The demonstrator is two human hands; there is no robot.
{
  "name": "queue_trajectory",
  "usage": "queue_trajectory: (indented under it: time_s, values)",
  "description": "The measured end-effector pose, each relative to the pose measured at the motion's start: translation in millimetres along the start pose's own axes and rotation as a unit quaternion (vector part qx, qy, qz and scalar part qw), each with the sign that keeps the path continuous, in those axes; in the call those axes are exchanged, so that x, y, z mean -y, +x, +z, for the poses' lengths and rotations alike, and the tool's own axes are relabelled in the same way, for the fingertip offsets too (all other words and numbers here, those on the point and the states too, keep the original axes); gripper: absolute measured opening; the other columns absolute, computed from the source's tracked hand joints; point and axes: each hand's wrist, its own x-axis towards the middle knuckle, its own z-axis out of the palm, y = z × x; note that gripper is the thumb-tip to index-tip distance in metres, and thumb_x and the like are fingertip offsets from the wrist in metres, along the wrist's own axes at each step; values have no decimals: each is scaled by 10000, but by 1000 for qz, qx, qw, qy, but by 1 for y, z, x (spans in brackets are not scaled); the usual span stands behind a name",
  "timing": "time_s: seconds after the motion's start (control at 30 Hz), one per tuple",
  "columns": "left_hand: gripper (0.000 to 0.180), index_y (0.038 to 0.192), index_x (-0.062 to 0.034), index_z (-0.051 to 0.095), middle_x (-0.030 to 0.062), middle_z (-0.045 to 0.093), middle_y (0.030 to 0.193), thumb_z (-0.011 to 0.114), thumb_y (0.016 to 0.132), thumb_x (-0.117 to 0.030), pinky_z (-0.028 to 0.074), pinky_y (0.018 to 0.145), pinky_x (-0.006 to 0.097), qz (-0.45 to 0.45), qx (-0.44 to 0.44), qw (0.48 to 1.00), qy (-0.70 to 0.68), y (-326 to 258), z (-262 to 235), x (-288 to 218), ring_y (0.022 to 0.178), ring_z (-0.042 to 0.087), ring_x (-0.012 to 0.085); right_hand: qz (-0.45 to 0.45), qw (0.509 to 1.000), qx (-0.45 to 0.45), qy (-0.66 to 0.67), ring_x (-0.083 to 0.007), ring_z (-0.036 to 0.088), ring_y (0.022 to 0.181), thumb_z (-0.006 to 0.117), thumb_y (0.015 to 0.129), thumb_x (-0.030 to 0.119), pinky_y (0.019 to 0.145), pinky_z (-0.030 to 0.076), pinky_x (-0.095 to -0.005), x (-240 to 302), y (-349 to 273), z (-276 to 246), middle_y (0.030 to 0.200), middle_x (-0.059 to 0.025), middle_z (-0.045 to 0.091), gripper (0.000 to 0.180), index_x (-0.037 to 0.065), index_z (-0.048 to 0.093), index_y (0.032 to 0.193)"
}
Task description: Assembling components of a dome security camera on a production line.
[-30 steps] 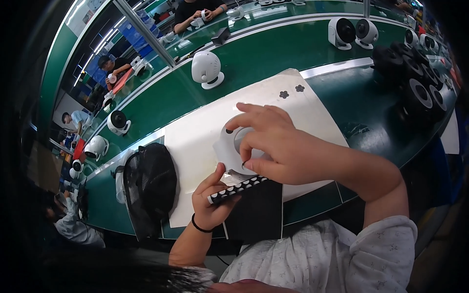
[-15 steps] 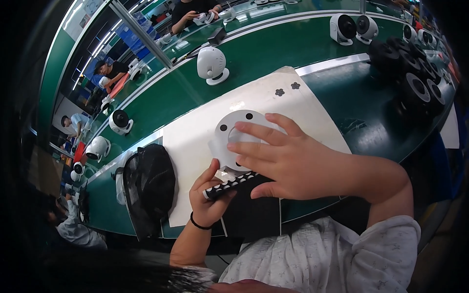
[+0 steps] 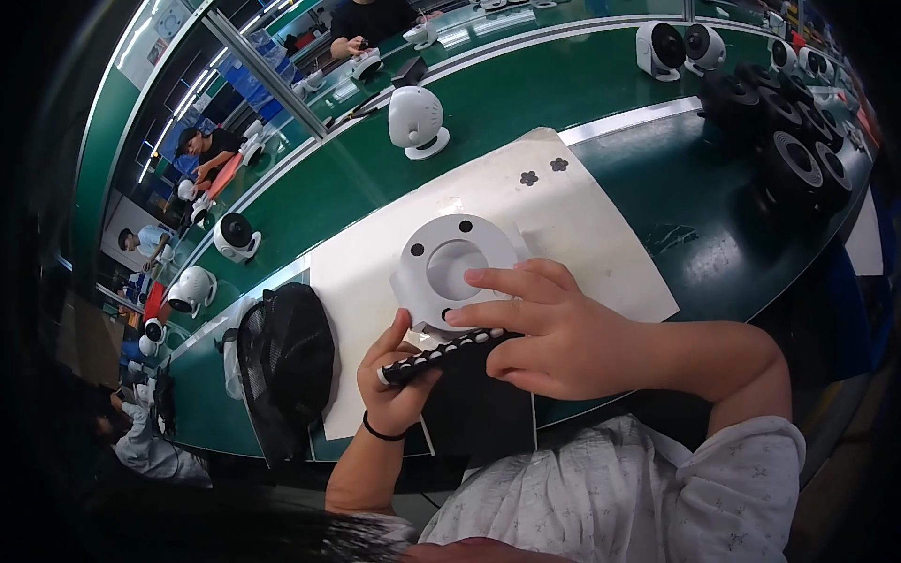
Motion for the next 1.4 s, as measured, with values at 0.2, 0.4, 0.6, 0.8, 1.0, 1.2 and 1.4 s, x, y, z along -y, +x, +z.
queue_trajectory:
  time_s: [0.2, 0.4, 0.6, 0.8, 1.0, 1.2, 1.4]
  values:
    - [205, 693, 28, 544, 242, 500, 1176, 709, 573, 45, 463, 571, 251, -8, 0, 1000, 3, 1, 2, 0, 577, 570, 156, 178, 974, -53, 128, -306, 210, 1288, 647, 710, 81, 1016, 220, -419, -23, 10, -10, 1321, -119, 359, 80, 100, 587, 758]
    - [233, 722, 25, 541, 243, 500, 1174, 712, 567, 54, 467, 578, 248, 1, 0, 1000, 12, -1, 3, 14, 598, 576, 159, 235, 944, -25, 232, -287, 215, 1288, 620, 752, 101, 1016, 224, -400, -42, 7, -3, 1327, -126, 352, 72, 90, 601, 820]
    - [261, 740, 19, 526, 248, 492, 1181, 713, 563, 64, 470, 586, 251, 2, 6, 1000, 15, 0, 1, 24, 617, 578, 160, 129, 991, 25, 31, -295, 274, 1258, 561, 821, 287, 997, 238, -409, -48, 3, -13, 1305, -108, 389, 218, 104, 626, 918]
    - [250, 748, 15, 547, 249, 479, 1197, 710, 566, 67, 472, 597, 253, -17, 10, 1000, -3, 1, 4, 26, 639, 587, 165, 171, 984, 1, 50, -226, 445, 1078, 553, 805, 429, 895, 335, -352, -61, 9, -16, 1191, -88, 459, 434, 83, 565, 1067]
    - [230, 764, 11, 566, 248, 396, 1273, 706, 587, 59, 489, 641, 264, -14, 38, 998, -43, 8, 3, 29, 715, 617, 192, 406, 758, 32, 509, -55, 462, 544, 578, 828, 282, 486, 345, -173, -85, 37, 5, 648, 5, 520, 235, 53, 574, 884]
    - [193, 869, -1, 563, 181, 436, 1234, 660, 703, -18, 437, 749, 258, -184, 66, 961, -194, 25, -11, 44, 800, 564, 150, 344, 724, -209, 560, -79, 547, 638, 522, 815, 208, 586, 451, -196, -171, 45, -29, 738, -21, 581, 192, 30, 590, 839]
    - [467, 1170, 21, 478, 25, 571, 959, 645, 752, -106, 391, 806, 222, -322, 112, 902, -265, 44, 2, 56, 872, 518, 84, 344, 869, -177, -307, -206, 580, 740, 550, 799, 219, 627, 447, -316, -286, 54, -33, 763, -52, 595, 174, 59, 618, 800]
